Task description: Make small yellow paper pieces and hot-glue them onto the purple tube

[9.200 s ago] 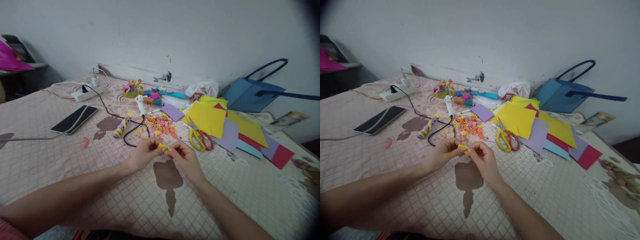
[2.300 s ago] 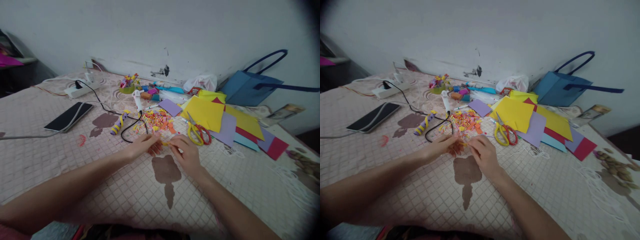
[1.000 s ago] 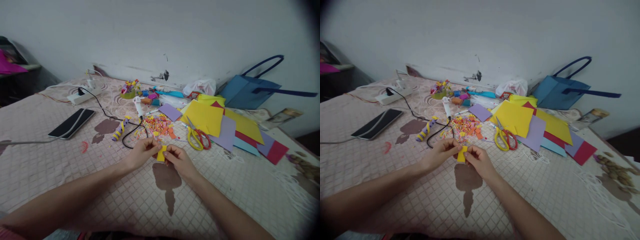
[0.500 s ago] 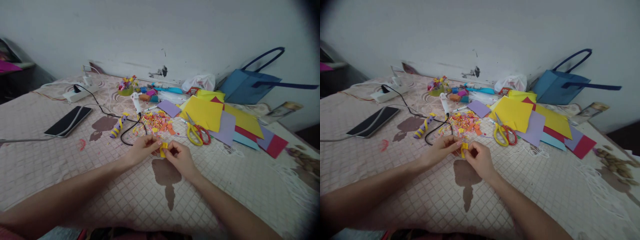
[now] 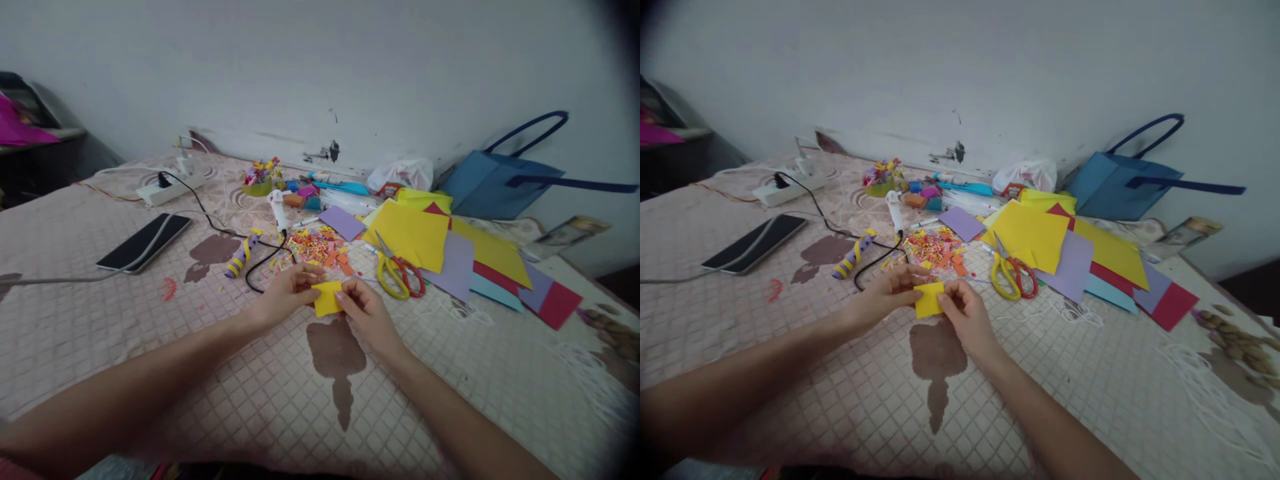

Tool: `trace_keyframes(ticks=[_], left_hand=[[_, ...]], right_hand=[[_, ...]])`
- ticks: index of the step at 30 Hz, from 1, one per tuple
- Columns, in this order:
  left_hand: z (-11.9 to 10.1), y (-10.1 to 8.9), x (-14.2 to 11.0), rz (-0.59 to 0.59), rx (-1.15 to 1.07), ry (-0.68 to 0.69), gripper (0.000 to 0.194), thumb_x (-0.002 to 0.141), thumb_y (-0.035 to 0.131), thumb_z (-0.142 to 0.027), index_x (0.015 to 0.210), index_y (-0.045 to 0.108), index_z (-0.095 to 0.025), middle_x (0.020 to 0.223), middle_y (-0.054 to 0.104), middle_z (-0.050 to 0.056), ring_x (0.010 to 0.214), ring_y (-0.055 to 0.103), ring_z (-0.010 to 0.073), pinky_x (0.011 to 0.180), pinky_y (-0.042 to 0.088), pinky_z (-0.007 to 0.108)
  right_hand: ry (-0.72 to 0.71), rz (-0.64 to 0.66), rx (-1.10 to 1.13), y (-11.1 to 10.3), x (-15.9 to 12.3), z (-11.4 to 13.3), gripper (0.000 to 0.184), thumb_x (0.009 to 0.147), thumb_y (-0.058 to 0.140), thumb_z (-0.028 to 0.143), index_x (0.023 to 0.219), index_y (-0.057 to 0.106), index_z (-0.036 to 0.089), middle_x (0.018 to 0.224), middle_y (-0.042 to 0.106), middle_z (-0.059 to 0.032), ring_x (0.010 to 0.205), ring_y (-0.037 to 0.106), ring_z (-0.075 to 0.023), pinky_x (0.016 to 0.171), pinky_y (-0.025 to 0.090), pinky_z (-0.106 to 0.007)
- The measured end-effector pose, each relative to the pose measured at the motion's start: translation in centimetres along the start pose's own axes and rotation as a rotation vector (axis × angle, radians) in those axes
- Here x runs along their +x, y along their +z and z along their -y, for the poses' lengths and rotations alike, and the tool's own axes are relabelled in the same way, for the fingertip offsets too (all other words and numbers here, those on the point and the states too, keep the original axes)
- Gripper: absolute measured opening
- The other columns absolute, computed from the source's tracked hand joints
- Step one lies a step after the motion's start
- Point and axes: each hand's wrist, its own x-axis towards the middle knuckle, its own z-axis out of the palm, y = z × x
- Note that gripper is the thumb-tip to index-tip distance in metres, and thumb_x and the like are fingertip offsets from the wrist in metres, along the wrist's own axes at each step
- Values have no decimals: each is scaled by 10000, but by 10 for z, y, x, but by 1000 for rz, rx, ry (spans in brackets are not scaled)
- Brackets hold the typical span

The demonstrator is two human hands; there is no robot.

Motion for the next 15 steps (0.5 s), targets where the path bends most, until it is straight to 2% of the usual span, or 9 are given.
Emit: trace_keyframes(ticks=[2, 4, 8, 11, 13, 15], left_hand=[[3, -2, 3, -18, -16, 60, 342, 694, 649, -133, 991, 481, -162, 816, 625, 10, 712, 615, 128, 630, 490, 254], [4, -3, 5, -18, -7, 109, 239, 699, 641, -122, 882, 491, -157, 753, 596, -13, 664, 590, 105, 609, 473, 232], [3, -4, 4, 78, 87, 154, 54, 737, 573, -95, 783, 581, -121, 764, 608, 9, 687, 577, 94, 663, 464, 228], [2, -4, 2, 121, 222, 213, 230, 714, 491, -20, 856, 638, -126, 840, 645, 33, 748, 592, 114, 706, 467, 245], [5, -5, 2, 75, 298, 265, 319, 674, 462, 18, 887, 644, -134, 887, 655, 42, 791, 601, 128, 741, 469, 260], [8, -6, 2, 22, 311, 289, 322, 669, 474, 14, 905, 633, -139, 918, 661, 51, 825, 613, 144, 765, 476, 279]], right_hand=[[-26, -50, 61, 1, 1, -1, 185, 790, 613, 312, 826, 451, 229, 736, 487, 42, 600, 495, -104, 516, 437, -218], [-55, -72, 68, 1, 1, -2, 209, 779, 621, 282, 863, 433, 244, 754, 477, 47, 625, 499, -108, 534, 447, -219], [-110, -35, -15, 0, 0, -2, 75, 811, 565, 251, 824, 495, 227, 773, 503, 24, 655, 501, -118, 578, 453, -232], [-133, -58, -58, -1, -1, 0, 27, 819, 546, 237, 840, 546, 221, 787, 539, 11, 673, 518, -128, 601, 453, -241], [-145, -85, -77, -2, -2, 1, 55, 823, 535, 233, 861, 573, 219, 795, 565, 5, 685, 534, -133, 624, 455, -248], [-162, -95, -92, -2, -2, 3, 105, 841, 502, 229, 881, 598, 217, 806, 590, -3, 705, 551, -139, 649, 461, -258]])
